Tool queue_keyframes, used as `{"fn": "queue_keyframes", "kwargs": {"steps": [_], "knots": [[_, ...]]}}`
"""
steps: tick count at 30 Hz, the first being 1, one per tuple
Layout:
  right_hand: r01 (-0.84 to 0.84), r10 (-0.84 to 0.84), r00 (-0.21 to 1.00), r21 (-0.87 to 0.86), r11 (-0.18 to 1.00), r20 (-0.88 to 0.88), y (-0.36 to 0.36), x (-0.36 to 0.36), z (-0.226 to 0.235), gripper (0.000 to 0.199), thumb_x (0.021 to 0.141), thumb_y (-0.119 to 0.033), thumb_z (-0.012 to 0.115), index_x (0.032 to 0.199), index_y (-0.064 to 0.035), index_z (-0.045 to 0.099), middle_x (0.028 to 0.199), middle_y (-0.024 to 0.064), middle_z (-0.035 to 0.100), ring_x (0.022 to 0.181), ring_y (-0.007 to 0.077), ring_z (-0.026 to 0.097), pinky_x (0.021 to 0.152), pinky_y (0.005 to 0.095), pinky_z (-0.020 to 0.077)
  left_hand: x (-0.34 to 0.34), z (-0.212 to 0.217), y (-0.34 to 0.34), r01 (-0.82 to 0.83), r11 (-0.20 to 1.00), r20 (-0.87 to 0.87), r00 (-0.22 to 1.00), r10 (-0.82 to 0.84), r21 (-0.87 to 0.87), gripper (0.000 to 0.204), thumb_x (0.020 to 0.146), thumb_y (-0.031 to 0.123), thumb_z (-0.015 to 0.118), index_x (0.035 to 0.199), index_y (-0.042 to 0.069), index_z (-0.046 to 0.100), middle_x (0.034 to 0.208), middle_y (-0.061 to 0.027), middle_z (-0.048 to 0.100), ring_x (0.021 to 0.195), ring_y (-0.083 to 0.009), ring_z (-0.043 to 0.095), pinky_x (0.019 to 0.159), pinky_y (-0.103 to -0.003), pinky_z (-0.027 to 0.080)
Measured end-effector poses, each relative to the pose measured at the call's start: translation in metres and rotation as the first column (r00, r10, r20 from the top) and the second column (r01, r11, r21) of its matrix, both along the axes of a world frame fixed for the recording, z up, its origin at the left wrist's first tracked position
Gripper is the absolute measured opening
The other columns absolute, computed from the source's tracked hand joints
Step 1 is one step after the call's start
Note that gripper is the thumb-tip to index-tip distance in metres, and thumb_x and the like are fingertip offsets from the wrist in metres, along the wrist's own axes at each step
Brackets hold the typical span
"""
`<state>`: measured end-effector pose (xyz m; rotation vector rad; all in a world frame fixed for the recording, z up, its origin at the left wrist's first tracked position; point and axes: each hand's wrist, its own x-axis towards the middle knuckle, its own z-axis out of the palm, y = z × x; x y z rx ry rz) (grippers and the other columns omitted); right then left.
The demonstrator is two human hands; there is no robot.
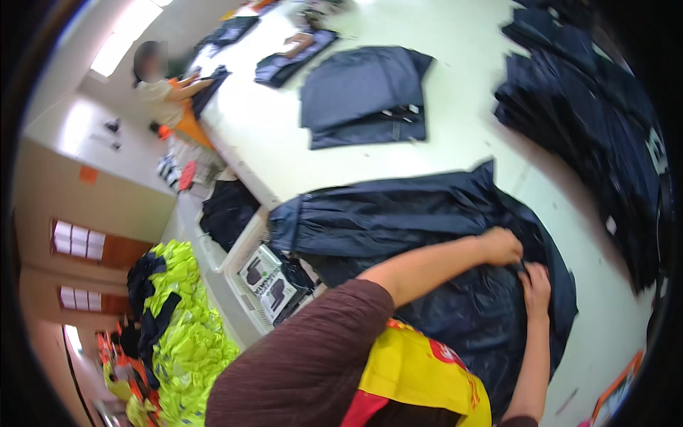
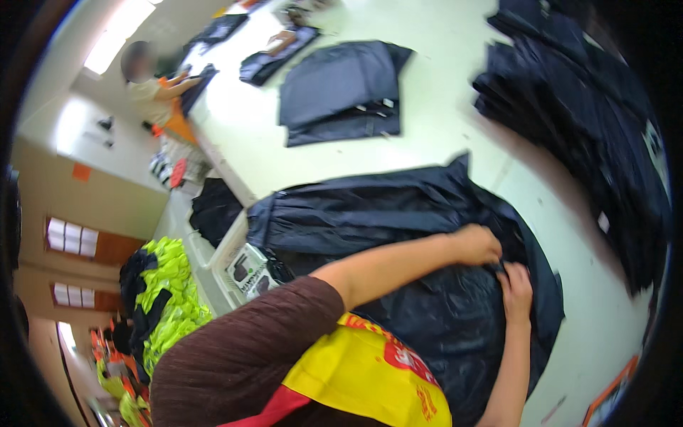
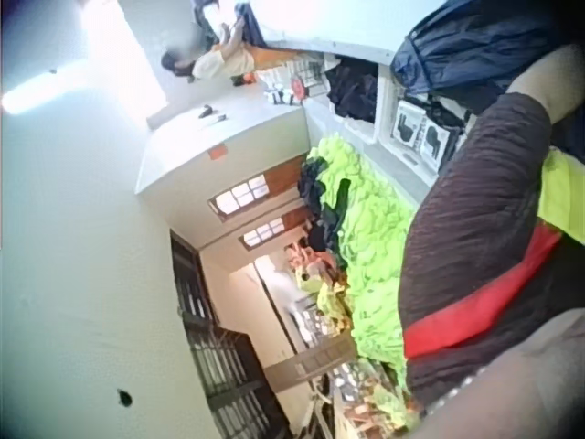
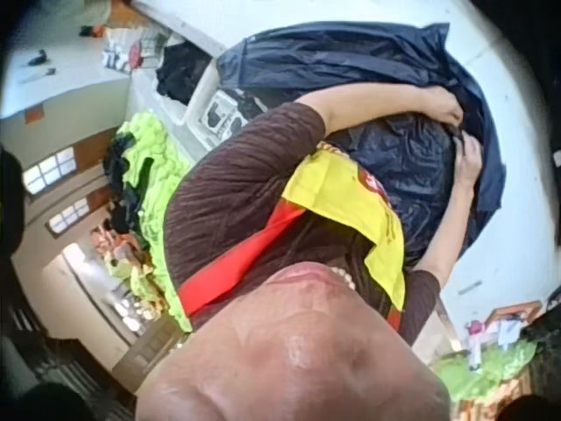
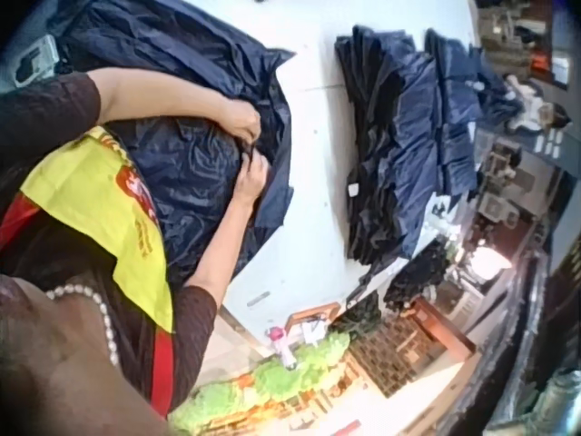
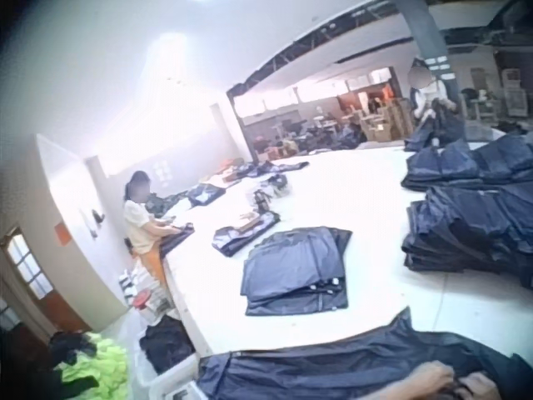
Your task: The person folds a dark jacket on a table, aligns the sleeves, and places it into a black plastic bag. They then retrieve another jacket from a basket, unfold it, and fold it in the same manner before bagging it.
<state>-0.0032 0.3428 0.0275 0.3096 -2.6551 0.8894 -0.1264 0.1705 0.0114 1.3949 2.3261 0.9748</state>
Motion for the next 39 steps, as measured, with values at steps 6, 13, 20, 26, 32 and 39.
{"fn": "queue_keyframes", "kwargs": {"steps": [6,13,20,26,32,39], "knots": [[0.041,-0.001,0.98,-0.198,0.979,0.198,0.014,-0.028,0.003,0.016,0.083,-0.015,0.061,0.088,-0.0001,0.063,0.08,0.0152,0.06,0.081,0.0316,0.055,0.075,0.0379,0.0431,0.025,0.038,-0.006,-0.009,0.979,-0.577,0.807,0.128,0.204,0.019,0.071,0.023,0.066,0.088,0.013,0.063,0.09,0.0004,0.06,0.086,-0.0203,0.054,0.076,-0.036,0.039],[-0.083,0.089,0.996,0.191,0.978,-0.026,0.011,-0.03,0.013,0.031,0.077,-0.013,0.067,0.104,0.0004,0.058,0.095,0.0124,0.055,0.091,0.0314,0.054,0.08,0.0366,0.0467,0.007,0.005,0.007,0.005,0.977,-0.391,0.917,0.082,0.215,0.017,0.076,0.016,0.063,0.09,0.009,0.066,0.09,-0.0026,0.065,0.084,-0.0207,0.056,0.075,-0.034,0.04],[0.004,-0.009,0.999,0.122,0.992,0.047,0.032,-0.06,-0.003,0.022,0.087,-0.021,0.056,0.084,0.0003,0.059,0.08,0.0161,0.06,0.08,0.0333,0.057,0.074,0.0398,0.0466,-0.01,0.019,0.021,-0.084,0.96,-0.488,0.848,0.209,0.265,0.024,0.076,0.02,0.065,0.097,0.01,0.065,0.094,-0.0043,0.062,0.089,-0.023,0.054,0.078,-0.037,0.041],[0.254,-0.379,0.893,0.424,0.869,0.241,0.006,-0.09,0.009,0.031,0.09,-0.026,0.046,0.076,-0.0031,0.061,0.076,0.0164,0.063,0.075,0.0323,0.062,0.066,0.0418,0.0504,0.003,0.005,0.018,-0.188,0.957,-0.631,0.72,0.288,0.222,0.028,0.073,0.018,0.06,0.099,0.008,0.06,0.098,-0.0032,0.056,0.097,-0.0215,0.05,0.075,-0.032,0.039],[0.008,-0.07,0.989,0.415,0.91,0.134,0.013,-0.128,0.02,0.017,0.078,-0.009,0.058,0.094,-0.0061,0.06,0.092,0.0105,0.059,0.091,0.0269,0.059,0.076,0.0366,0.0509,-0.009,0.004,0.025,-0.159,0.95,-0.477,0.835,0.275,0.27,0.022,0.073,0.014,0.061,0.092,0.003,0.061,0.093,-0.0075,0.058,0.098,-0.0247,0.053,0.077,-0.035,0.041],[0.01,-0.071,0.985,0.353,0.936,0.16,0.01,-0.165,0.009,0.021,0.08,-0.015,0.062,0.1,-0.0095,0.057,0.097,0.0078,0.056,0.093,0.0267,0.057,0.076,0.0365,0.0507,-0.027,0.012,0.025,-0.086,0.947,-0.334,0.923,0.193,0.309,0.027,0.071,0.017,0.068,0.092,0.002,0.063,0.095,-0.0098,0.059,0.099,-0.0266,0.053,0.081,-0.037,0.042]]}}
